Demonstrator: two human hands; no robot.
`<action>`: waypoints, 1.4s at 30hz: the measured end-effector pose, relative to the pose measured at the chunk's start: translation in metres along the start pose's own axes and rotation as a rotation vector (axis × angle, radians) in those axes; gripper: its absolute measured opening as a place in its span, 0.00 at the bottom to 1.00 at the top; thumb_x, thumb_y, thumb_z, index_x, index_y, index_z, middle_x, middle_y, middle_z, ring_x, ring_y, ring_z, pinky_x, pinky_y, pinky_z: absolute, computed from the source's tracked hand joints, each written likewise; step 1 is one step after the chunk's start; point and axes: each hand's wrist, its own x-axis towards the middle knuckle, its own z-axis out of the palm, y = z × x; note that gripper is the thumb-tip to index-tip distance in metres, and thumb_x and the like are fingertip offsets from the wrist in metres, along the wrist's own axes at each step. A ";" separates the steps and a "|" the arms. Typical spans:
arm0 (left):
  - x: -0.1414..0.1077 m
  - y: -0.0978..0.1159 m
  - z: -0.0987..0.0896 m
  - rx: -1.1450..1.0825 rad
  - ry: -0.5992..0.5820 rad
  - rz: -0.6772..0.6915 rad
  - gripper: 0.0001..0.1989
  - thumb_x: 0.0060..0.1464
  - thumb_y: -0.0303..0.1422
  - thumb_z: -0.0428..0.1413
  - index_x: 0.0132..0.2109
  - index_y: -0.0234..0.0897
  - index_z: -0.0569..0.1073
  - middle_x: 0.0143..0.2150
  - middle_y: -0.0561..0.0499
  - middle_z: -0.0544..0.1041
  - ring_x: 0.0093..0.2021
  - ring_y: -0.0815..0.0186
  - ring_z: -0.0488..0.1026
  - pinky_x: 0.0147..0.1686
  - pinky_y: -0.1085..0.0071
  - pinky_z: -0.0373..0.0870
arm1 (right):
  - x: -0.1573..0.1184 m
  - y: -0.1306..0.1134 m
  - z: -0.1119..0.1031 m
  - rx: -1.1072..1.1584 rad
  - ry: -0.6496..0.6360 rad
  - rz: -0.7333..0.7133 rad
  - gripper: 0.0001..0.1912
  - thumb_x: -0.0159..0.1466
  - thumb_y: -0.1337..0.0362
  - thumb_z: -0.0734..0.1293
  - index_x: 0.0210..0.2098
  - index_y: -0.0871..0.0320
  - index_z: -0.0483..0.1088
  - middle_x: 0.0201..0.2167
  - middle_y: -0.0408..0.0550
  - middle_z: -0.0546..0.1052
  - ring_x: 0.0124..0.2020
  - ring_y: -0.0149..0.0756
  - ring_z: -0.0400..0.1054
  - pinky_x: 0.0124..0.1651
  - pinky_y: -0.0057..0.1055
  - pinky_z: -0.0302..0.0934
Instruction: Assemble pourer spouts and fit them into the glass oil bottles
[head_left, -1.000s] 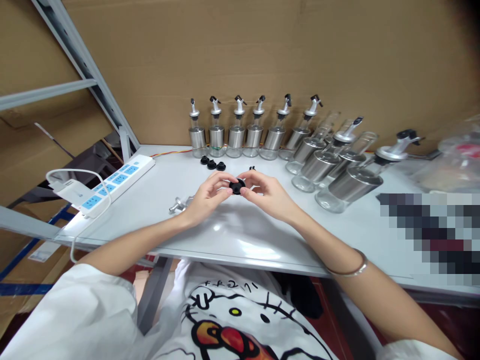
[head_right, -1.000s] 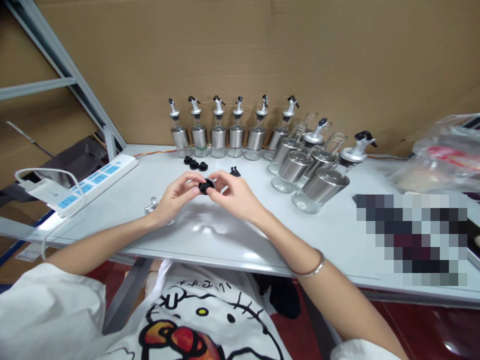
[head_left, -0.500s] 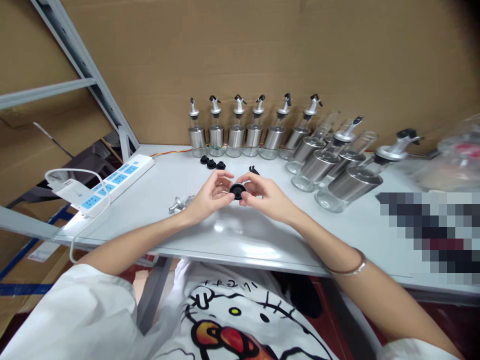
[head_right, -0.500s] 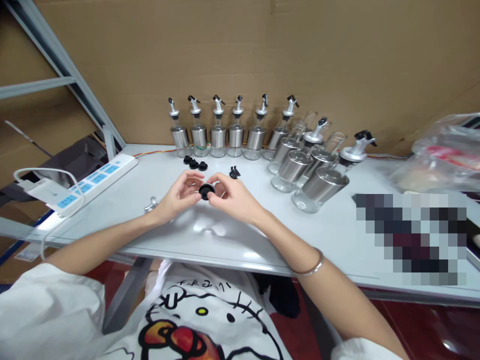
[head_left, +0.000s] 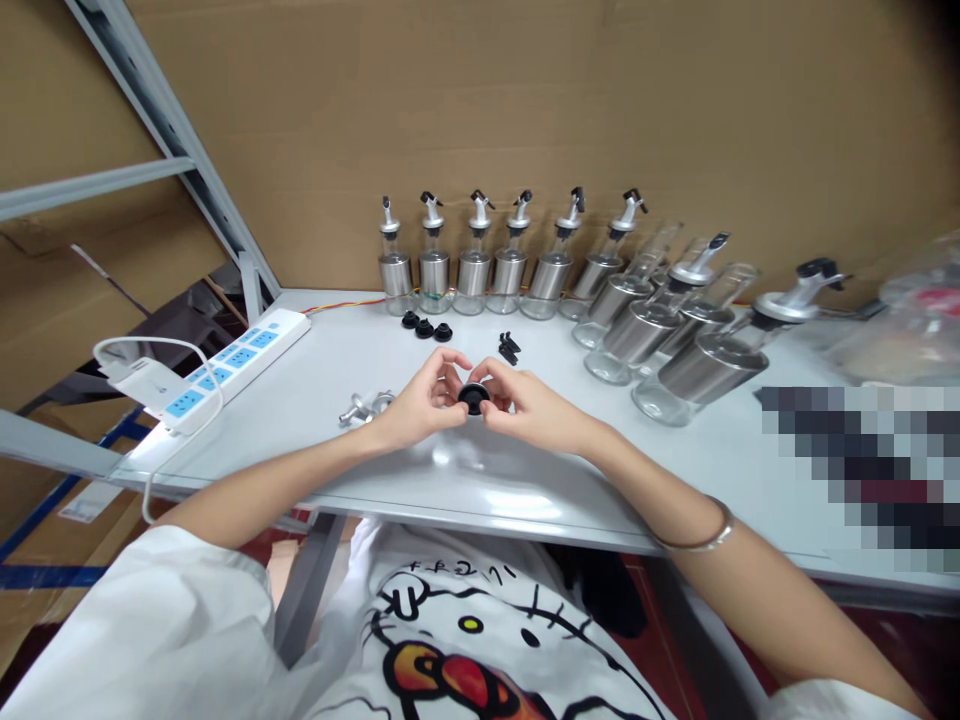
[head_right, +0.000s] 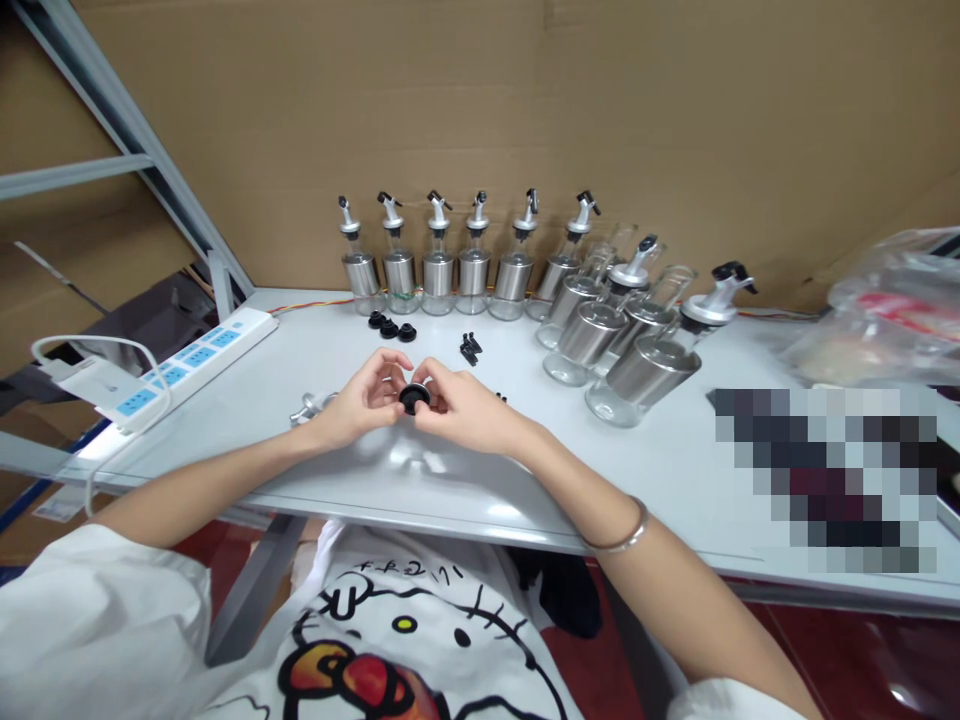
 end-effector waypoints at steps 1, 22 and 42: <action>0.000 0.000 0.000 0.003 -0.001 0.002 0.24 0.39 0.29 0.61 0.44 0.41 0.60 0.32 0.58 0.63 0.32 0.71 0.65 0.35 0.74 0.63 | 0.000 0.000 0.000 0.002 -0.005 -0.002 0.10 0.56 0.62 0.59 0.38 0.55 0.58 0.18 0.33 0.59 0.21 0.28 0.51 0.26 0.27 0.48; -0.005 -0.005 0.007 0.028 -0.013 0.146 0.18 0.42 0.25 0.58 0.35 0.40 0.56 0.31 0.59 0.60 0.31 0.74 0.60 0.34 0.76 0.61 | -0.002 -0.005 0.000 -0.107 -0.014 -0.106 0.06 0.54 0.66 0.59 0.32 0.53 0.56 0.16 0.32 0.60 0.19 0.27 0.50 0.26 0.26 0.48; -0.006 -0.009 0.008 0.057 0.072 0.269 0.18 0.44 0.26 0.57 0.39 0.41 0.57 0.35 0.57 0.60 0.33 0.73 0.62 0.39 0.74 0.63 | -0.002 -0.005 -0.004 0.029 -0.001 -0.096 0.07 0.56 0.64 0.61 0.34 0.54 0.58 0.19 0.35 0.65 0.23 0.30 0.58 0.27 0.26 0.52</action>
